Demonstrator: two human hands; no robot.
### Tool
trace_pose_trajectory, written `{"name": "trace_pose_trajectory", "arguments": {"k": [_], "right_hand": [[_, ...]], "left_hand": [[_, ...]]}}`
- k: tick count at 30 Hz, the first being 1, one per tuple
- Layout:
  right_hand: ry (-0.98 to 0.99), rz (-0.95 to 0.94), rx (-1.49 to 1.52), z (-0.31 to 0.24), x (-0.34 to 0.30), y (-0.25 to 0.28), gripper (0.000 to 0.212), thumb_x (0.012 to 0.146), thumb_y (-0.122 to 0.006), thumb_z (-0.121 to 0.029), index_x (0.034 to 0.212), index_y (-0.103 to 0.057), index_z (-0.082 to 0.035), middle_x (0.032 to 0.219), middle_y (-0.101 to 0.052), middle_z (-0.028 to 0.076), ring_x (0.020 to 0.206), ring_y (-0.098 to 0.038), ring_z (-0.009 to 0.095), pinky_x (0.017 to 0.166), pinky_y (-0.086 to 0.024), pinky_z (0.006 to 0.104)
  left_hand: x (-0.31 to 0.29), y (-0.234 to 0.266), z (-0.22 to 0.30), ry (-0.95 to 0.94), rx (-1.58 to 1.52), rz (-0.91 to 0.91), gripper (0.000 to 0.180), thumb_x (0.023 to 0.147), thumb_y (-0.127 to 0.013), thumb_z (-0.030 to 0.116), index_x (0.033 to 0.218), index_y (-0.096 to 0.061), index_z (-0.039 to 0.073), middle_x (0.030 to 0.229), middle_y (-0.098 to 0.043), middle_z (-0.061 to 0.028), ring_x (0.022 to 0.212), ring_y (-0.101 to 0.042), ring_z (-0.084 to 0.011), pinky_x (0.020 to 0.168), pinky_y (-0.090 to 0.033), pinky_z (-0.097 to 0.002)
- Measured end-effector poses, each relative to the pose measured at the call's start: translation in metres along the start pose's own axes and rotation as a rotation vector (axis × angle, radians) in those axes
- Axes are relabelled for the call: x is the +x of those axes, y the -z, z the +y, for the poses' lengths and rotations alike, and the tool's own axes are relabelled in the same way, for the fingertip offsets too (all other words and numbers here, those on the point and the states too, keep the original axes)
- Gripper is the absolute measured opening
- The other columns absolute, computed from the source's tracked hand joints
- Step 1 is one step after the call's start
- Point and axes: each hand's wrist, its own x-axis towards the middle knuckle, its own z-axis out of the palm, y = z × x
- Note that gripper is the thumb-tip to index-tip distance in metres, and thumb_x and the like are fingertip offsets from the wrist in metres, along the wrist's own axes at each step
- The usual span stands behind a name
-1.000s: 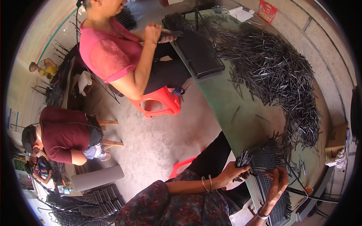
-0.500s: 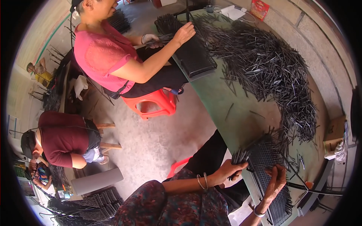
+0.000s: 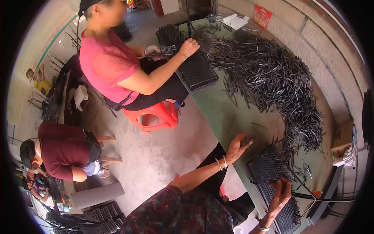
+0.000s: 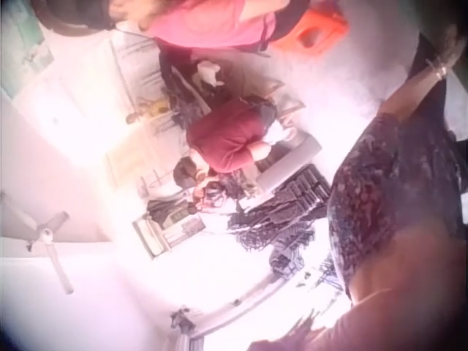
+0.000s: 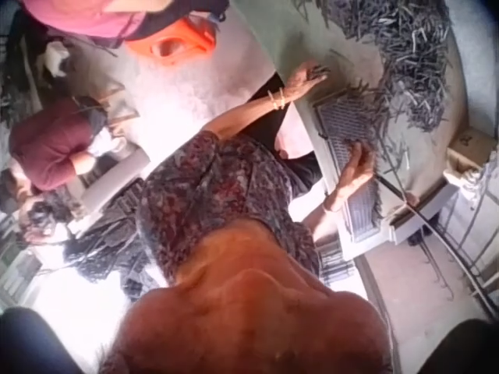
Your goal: Inserting small black pins into a perforated plate to assemble a brush or grid-like product.
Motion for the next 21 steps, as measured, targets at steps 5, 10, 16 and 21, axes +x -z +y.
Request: {"name": "trace_pose_trajectory", "arguments": {"k": [5, 10, 16, 21], "right_hand": [[-0.011, -0.022, 0.061, 0.007, 0.009, -0.008, 0.006, 0.094, -0.053, -0.003, 0.092, -0.057, 0.002, 0.079, -0.058, 0.004, 0.065, -0.060, 0.012, 0.064, -0.049, 0.0243], [0.140, 0.249, 0.071, -0.062, 0.035, -0.022, 0.015, 0.096, -0.056, -0.017, 0.091, -0.062, -0.004, 0.081, -0.062, 0.004, 0.070, -0.058, 0.012, 0.071, -0.050, 0.0265], [0.476, -0.015, 0.160, -0.140, 0.018, -0.059, 0.009, 0.090, -0.052, -0.004, 0.089, -0.059, 0.002, 0.078, -0.061, 0.008, 0.065, -0.060, 0.015, 0.065, -0.048, 0.0254], [0.173, -0.221, 0.206, -0.069, 0.010, -0.072, 0.005, 0.094, -0.054, -0.002, 0.095, -0.057, 0.002, 0.082, -0.060, 0.004, 0.068, -0.063, 0.013, 0.068, -0.050, 0.0243]], "left_hand": [[0.000, -0.004, -0.002, -0.059, -0.076, -0.054, 0.029, 0.087, -0.071, 0.023, 0.097, -0.058, -0.001, 0.082, -0.061, -0.0032, 0.073, -0.057, -0.0129, 0.069, -0.049, -0.0292], [0.024, 0.005, 0.026, 0.330, -0.569, -0.038, 0.023, 0.089, -0.067, 0.020, 0.081, -0.058, 0.001, 0.069, -0.057, -0.0019, 0.059, -0.055, -0.0098, 0.057, -0.047, -0.0286], [-0.007, 0.004, 0.035, 0.531, -0.520, -0.178, 0.028, 0.087, -0.068, 0.027, 0.067, -0.057, 0.010, 0.052, -0.052, 0.0018, 0.045, -0.047, -0.0063, 0.042, -0.033, -0.0260], [-0.036, 0.020, 0.043, 0.619, -0.696, -0.231, 0.030, 0.087, -0.070, 0.034, 0.088, -0.068, 0.005, 0.061, -0.057, 0.0010, 0.046, -0.050, -0.0074, 0.040, -0.035, -0.0249]]}}
